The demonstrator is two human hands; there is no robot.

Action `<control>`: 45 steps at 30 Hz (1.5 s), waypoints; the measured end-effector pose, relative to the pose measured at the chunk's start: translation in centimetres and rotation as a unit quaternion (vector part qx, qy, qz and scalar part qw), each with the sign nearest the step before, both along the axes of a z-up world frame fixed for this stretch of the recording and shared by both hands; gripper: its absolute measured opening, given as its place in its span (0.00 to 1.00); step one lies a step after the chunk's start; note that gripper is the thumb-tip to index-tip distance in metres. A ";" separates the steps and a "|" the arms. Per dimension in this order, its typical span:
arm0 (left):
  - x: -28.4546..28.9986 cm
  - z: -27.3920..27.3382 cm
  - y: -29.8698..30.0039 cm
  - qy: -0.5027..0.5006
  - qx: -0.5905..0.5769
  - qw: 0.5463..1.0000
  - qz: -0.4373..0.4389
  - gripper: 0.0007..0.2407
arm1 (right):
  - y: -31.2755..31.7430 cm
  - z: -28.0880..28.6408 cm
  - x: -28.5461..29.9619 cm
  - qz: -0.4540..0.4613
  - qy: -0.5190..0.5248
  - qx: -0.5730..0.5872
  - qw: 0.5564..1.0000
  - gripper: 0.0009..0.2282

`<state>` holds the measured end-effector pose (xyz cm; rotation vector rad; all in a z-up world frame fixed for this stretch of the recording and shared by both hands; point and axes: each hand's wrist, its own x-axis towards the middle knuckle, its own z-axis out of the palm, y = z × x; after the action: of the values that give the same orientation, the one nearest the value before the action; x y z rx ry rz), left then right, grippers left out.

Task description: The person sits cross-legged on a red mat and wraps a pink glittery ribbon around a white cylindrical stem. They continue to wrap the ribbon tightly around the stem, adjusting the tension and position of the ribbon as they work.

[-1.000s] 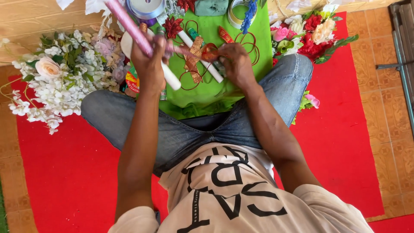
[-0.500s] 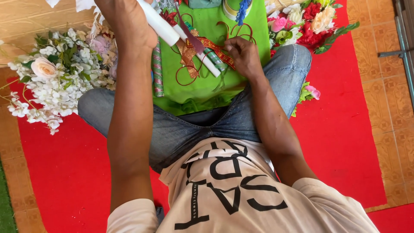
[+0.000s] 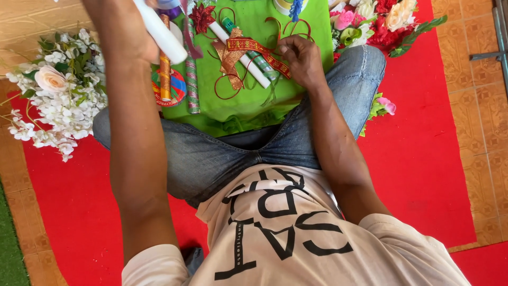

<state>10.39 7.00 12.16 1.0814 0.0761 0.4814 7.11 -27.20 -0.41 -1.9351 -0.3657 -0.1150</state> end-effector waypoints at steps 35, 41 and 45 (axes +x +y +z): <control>-6.8 -13.8 -5.7 0.119 -0.053 0.943 -0.308 0.16 | 2.7 -0.4 -1.2 0.149 0.114 0.494 0.849 0.13; -6.4 -14.0 -5.0 0.185 -0.086 0.940 -0.275 0.12 | 0.9 -0.9 -0.4 0.047 0.121 0.532 0.837 0.14; -6.3 -14.4 -4.8 0.187 0.114 0.958 -0.187 0.08 | -0.2 0.2 0.3 0.026 0.051 0.513 0.856 0.14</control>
<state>4.13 2.23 -2.26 1.3689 0.1483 -0.0622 7.41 -27.39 -0.18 -0.8605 -0.2085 -0.1337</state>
